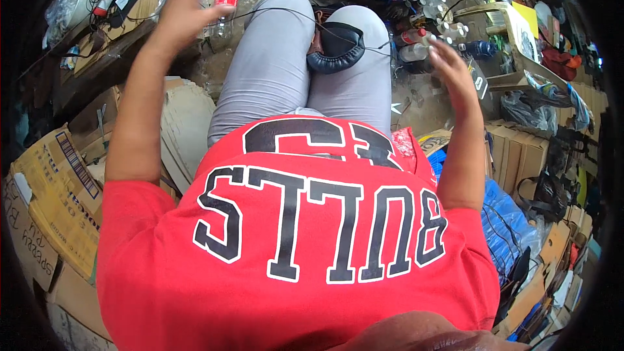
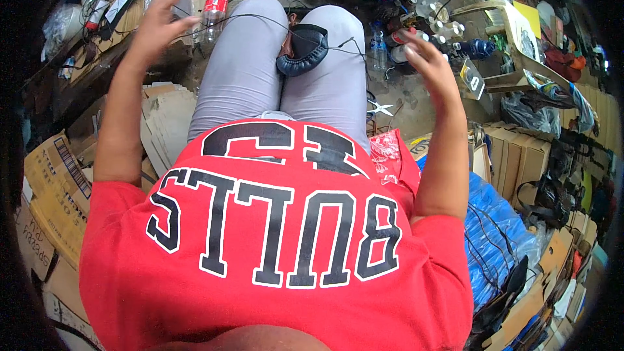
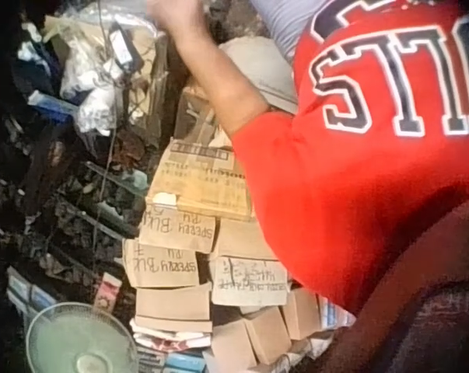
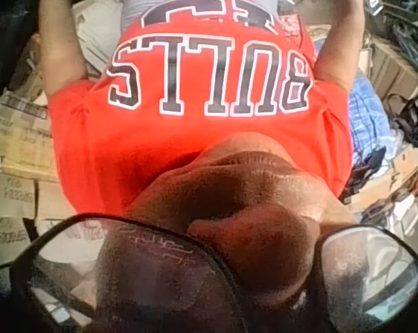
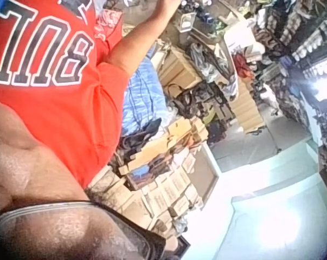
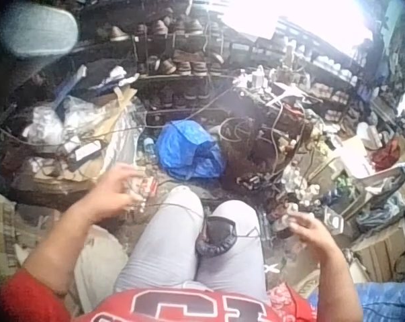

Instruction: Hand-stitching a shoe component in a manufacturing setting.

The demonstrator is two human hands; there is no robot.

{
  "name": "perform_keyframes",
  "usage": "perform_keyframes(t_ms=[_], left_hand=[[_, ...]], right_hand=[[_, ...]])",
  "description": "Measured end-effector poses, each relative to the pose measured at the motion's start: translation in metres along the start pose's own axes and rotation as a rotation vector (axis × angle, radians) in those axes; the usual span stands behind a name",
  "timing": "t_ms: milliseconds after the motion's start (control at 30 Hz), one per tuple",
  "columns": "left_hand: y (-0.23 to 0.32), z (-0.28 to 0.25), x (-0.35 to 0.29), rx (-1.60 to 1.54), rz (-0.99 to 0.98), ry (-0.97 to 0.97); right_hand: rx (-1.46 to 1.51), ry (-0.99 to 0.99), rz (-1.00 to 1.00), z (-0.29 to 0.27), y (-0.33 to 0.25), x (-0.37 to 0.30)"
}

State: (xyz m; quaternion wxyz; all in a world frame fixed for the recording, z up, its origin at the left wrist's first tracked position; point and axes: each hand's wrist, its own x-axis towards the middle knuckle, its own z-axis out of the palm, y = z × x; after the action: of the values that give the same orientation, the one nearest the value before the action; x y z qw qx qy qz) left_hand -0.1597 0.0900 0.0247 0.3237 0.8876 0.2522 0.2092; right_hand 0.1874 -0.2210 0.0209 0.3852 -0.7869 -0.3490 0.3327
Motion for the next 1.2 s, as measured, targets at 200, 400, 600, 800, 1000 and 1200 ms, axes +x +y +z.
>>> perform_keyframes(t_ms=[200, 400, 600, 800, 1000, 1200], left_hand=[[0.079, 0.098, 0.003, 0.025, 0.356, -0.500], [0.084, 0.116, -0.016, 0.087, 0.334, -0.435], [0.088, 0.131, -0.027, 0.437, 0.567, -0.201], [0.084, 0.134, -0.022, 0.324, 0.600, -0.270], [0.092, 0.133, -0.018, 0.251, 0.472, -0.352], [0.094, 0.136, -0.017, 0.243, 0.510, -0.324]], right_hand=[[-0.231, -0.614, -0.107, 0.063, -0.070, 0.060], [-0.311, -0.759, 0.075, 0.075, -0.084, 0.041], [-0.249, -0.495, 0.024, 0.075, -0.063, 0.015], [-0.072, -0.346, 0.042, 0.078, -0.050, 0.009], [-0.117, -0.101, 0.004, 0.068, -0.073, 0.000], [-0.476, -0.364, -0.002, 0.078, -0.076, -0.002]])
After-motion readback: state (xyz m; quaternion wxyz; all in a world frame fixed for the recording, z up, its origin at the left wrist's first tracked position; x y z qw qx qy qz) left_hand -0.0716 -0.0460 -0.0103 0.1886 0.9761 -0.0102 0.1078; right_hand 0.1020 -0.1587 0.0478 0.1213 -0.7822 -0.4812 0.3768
